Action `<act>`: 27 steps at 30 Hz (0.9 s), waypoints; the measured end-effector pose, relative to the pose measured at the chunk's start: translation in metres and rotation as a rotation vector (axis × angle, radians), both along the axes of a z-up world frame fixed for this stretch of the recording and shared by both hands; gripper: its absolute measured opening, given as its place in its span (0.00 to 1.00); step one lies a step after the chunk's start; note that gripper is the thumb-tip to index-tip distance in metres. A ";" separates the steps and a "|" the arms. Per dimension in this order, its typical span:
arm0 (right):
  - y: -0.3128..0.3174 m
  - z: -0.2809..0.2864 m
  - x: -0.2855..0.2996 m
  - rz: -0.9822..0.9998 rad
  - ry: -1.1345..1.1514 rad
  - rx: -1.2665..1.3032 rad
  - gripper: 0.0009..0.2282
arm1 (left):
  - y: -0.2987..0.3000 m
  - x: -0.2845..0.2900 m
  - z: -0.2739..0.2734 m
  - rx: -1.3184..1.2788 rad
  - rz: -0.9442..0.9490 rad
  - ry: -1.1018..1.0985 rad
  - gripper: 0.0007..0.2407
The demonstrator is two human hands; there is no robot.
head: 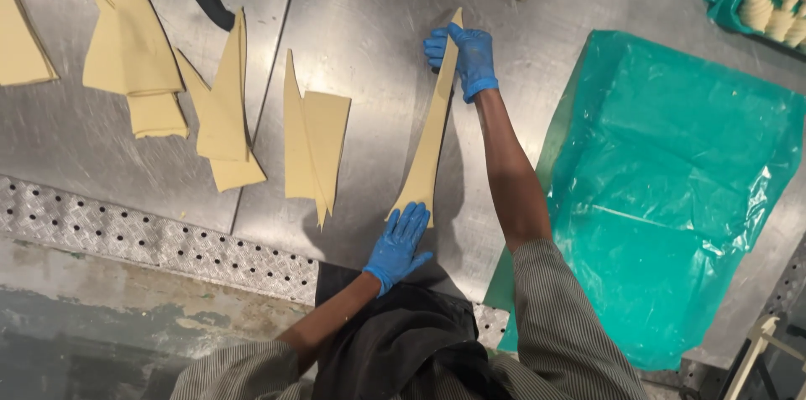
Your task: Rolling triangles of dough into croissant shapes in a bakery kitchen.
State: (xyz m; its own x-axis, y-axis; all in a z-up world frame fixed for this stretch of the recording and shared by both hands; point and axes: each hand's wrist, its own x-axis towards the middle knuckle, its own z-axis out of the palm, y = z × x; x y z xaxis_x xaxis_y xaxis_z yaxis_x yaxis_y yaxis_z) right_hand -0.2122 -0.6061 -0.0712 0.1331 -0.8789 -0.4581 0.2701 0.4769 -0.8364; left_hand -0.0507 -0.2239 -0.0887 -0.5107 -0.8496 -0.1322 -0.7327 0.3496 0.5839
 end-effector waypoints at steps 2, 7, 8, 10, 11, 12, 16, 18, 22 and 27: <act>-0.016 -0.002 0.002 -0.007 0.035 -0.021 0.15 | 0.001 0.000 0.000 -0.005 -0.003 -0.010 0.39; -0.061 -0.026 -0.003 -0.045 0.048 -0.003 0.15 | -0.003 -0.001 0.003 -0.002 -0.030 -0.067 0.39; -0.069 -0.038 -0.005 -0.057 0.027 0.000 0.15 | -0.001 -0.001 0.003 -0.006 -0.034 -0.089 0.39; -0.087 -0.059 -0.010 -0.068 0.006 0.002 0.14 | 0.000 -0.001 0.003 -0.010 -0.035 -0.112 0.39; -0.097 -0.069 -0.014 -0.057 -0.025 0.008 0.15 | -0.001 -0.002 0.003 -0.022 -0.037 -0.123 0.39; -0.107 -0.079 -0.015 -0.044 -0.058 0.014 0.15 | -0.001 -0.002 0.004 -0.034 -0.037 -0.136 0.39; -0.127 -0.093 -0.017 -0.070 -0.010 0.057 0.14 | -0.002 -0.003 0.006 -0.043 -0.030 -0.159 0.39; -0.133 -0.095 -0.016 -0.060 0.003 0.052 0.13 | -0.003 -0.005 0.006 -0.061 -0.050 -0.194 0.39; -0.136 -0.098 -0.015 -0.098 0.057 0.025 0.12 | -0.009 -0.012 0.008 -0.011 -0.077 -0.225 0.39; -0.102 -0.111 -0.026 -0.156 0.083 -0.289 0.15 | -0.013 0.004 0.018 -0.054 0.015 0.012 0.40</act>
